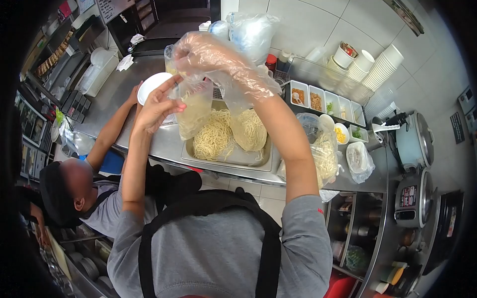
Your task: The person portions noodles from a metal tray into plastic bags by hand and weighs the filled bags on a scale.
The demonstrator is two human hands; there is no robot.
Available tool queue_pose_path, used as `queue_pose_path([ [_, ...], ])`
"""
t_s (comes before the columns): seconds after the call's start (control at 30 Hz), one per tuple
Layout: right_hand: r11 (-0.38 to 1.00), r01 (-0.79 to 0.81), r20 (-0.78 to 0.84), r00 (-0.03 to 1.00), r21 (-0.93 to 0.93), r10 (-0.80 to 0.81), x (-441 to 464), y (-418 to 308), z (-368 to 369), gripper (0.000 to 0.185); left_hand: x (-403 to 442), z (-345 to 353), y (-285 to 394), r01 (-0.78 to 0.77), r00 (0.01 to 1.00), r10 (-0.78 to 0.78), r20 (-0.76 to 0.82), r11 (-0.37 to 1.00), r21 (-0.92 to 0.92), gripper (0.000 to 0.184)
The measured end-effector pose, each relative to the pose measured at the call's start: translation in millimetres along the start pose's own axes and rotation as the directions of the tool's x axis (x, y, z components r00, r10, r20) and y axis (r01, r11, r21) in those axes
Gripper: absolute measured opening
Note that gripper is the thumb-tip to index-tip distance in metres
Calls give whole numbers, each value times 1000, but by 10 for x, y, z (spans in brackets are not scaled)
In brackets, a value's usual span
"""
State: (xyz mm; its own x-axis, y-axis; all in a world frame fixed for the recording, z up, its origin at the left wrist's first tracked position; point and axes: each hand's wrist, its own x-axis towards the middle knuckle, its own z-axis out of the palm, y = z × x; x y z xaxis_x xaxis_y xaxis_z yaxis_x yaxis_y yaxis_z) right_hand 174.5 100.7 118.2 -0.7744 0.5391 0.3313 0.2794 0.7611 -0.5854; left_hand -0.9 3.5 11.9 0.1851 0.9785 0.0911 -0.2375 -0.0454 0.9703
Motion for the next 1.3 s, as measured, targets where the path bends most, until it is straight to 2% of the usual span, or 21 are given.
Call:
queue_pose_path([
  [0.07, 964, 217, -17, 975, -154, -222, -18, 90, 25, 22, 7, 25, -42, -30, 1000, 30, -4, 999, 10, 76],
  [0.17, 989, 54, -167, 986, 138, -31, -138, -45, -74, 22, 12, -18, 88, 15, 1000, -16, 18, 999, 34, 75],
  [0.23, 979, 59, -205, 979, 195, -18, -222, -69, -147, 24, -20, -178, 249, -1, 1000, 1, -25, 999, 32, 69],
  [0.27, 972, 58, -216, 976, 228, -8, -283, -67, -163, 25, -4, -309, 298, -103, 995, 103, 8, 995, -9, 64],
  [0.43, 961, -78, -216, 967, 266, 138, -531, 20, -218, 27, 117, -796, 706, -234, 972, 236, 15, 969, -84, 53],
  [0.47, 955, -104, -211, 963, 277, 166, -570, 51, -225, 27, 139, -853, 752, -246, 969, 244, -43, 967, -61, 53],
  [0.57, 941, -231, -210, 935, 249, 285, -719, 37, -237, 28, 213, -859, 860, -234, 942, 264, -208, 959, 160, 57],
  [0.63, 933, -230, -208, 934, 276, 291, -785, 63, -227, 27, 328, -940, 797, -172, 921, 274, -276, 924, 342, 60],
  [0.73, 919, -254, -205, 924, 302, 323, -857, 121, -204, 25, 624, -1323, 424, -149, 904, 362, -230, 767, 624, 67],
  [0.8, 909, -262, -189, 923, 324, 334, -867, 124, -188, 25, 643, -1308, 248, -51, 907, 336, -256, 689, 723, 71],
  [0.83, 908, -264, -183, 925, 326, 334, -864, 114, -182, 26, 645, -1253, 175, -41, 891, 372, -259, 635, 772, 74],
  [0.93, 901, -274, -162, 926, 337, 342, -878, 77, -148, 27, 644, -1091, -23, -18, 902, 354, -247, 601, 799, 72],
  [1.03, 897, -275, -140, 930, 346, 340, -896, 54, -113, 27, 737, -1166, -293, -51, 905, 346, -246, 664, 746, 70],
  [1.13, 896, -284, -111, 934, 340, 339, -928, 60, -68, 27, 780, -1191, -424, -143, 866, 471, -169, 556, 819, 70],
  [1.17, 896, -291, -102, 934, 335, 341, -936, 60, -53, 27, 782, -1197, -437, -114, 878, 428, -214, 620, 776, 68],
  [1.27, 897, -299, -78, 937, 325, 340, -965, 40, -11, 28, 817, -1190, -500, -34, 844, 496, -204, 428, 903, 66],
  [1.3, 898, -300, -69, 938, 323, 338, -973, 30, 6, 28, 751, -1119, -420, 2, 873, 436, -216, 441, 898, 58],
])
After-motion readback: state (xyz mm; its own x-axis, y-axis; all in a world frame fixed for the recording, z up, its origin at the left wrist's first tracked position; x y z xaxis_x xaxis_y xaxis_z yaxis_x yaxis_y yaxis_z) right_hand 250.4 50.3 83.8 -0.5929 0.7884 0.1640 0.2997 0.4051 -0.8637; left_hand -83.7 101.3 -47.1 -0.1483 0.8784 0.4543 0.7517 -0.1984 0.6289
